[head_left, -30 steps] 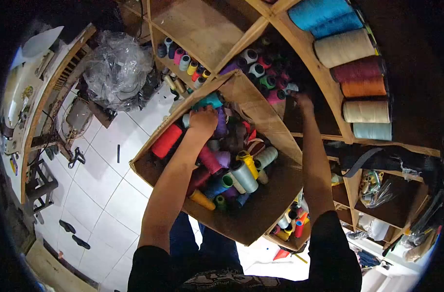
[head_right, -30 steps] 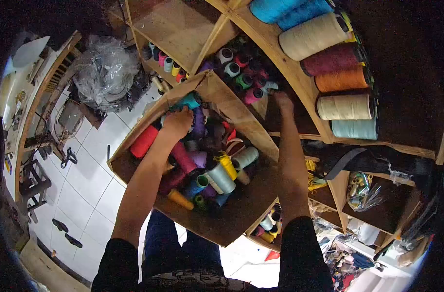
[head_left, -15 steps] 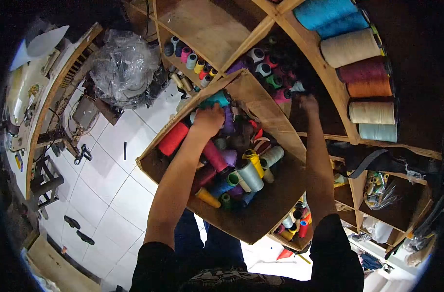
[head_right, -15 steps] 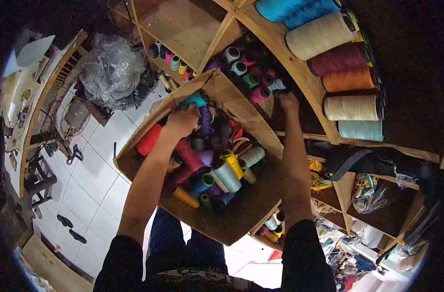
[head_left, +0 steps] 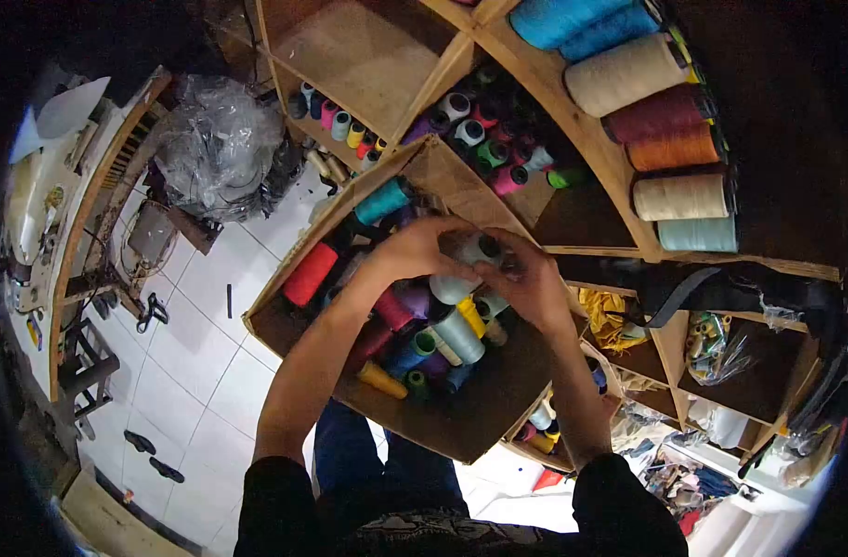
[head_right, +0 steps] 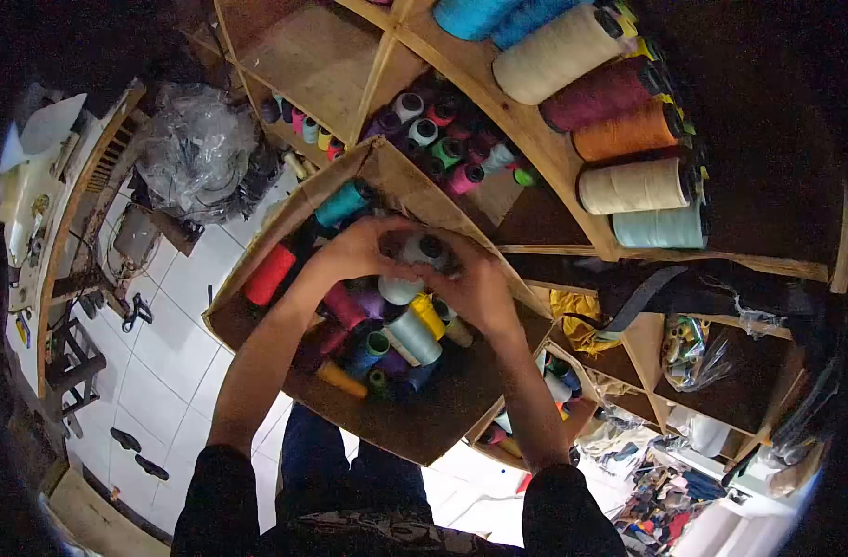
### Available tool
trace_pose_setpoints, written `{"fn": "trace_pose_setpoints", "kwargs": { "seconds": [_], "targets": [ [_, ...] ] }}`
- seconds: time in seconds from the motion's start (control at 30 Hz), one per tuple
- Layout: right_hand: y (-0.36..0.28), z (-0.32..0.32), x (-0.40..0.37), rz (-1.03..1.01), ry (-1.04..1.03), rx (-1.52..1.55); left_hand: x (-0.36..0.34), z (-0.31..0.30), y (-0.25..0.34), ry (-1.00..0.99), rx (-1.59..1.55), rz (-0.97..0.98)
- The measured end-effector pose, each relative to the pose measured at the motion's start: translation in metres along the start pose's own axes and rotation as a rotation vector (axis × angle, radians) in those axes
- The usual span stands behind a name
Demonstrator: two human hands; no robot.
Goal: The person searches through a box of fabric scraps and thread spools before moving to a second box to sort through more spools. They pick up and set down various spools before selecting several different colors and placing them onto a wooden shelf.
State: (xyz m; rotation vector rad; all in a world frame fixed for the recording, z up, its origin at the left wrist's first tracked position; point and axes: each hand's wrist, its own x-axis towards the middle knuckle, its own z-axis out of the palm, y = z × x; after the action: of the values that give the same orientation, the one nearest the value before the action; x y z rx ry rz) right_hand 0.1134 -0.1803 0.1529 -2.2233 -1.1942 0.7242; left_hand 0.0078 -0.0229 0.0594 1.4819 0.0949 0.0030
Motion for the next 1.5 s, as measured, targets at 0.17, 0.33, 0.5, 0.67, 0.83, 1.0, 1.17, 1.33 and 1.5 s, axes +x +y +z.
{"fn": "trace_pose_setpoints", "kwargs": {
  "seconds": [0.17,0.33,0.5,0.67,0.83,1.0,1.17,1.33,1.5],
  "targets": [
    [0.039,-0.031,-0.012,0.092,0.240,0.031,0.011,-0.005,-0.029,0.265,0.293,0.269],
    [0.065,-0.065,0.005,0.180,0.599,0.165,0.001,-0.023,-0.069,0.645,1.186,-0.048],
    [0.076,-0.071,0.038,0.409,0.628,-0.209,0.008,-0.023,-0.095,0.601,1.302,-0.135],
    [0.114,-0.055,0.085,0.556,0.430,-0.564,0.002,-0.019,-0.074,0.480,1.126,-0.296],
    [0.224,-0.067,0.143,0.591,0.239,-0.484,0.006,-0.017,-0.094,0.462,1.223,-0.343],
    [0.224,-0.071,0.155,0.652,0.137,-0.386,0.005,-0.018,-0.084,0.295,1.234,-0.422],
    [0.235,-0.075,0.163,0.605,0.152,-0.446,0.004,-0.020,-0.091,0.354,1.278,-0.329],
    [0.222,-0.074,0.149,0.545,0.325,-0.695,0.000,-0.020,-0.079,0.356,1.271,-0.277],
    [0.128,-0.060,0.099,0.393,0.581,-0.730,-0.002,-0.032,-0.049,0.326,0.786,-0.014]
  ]
}}
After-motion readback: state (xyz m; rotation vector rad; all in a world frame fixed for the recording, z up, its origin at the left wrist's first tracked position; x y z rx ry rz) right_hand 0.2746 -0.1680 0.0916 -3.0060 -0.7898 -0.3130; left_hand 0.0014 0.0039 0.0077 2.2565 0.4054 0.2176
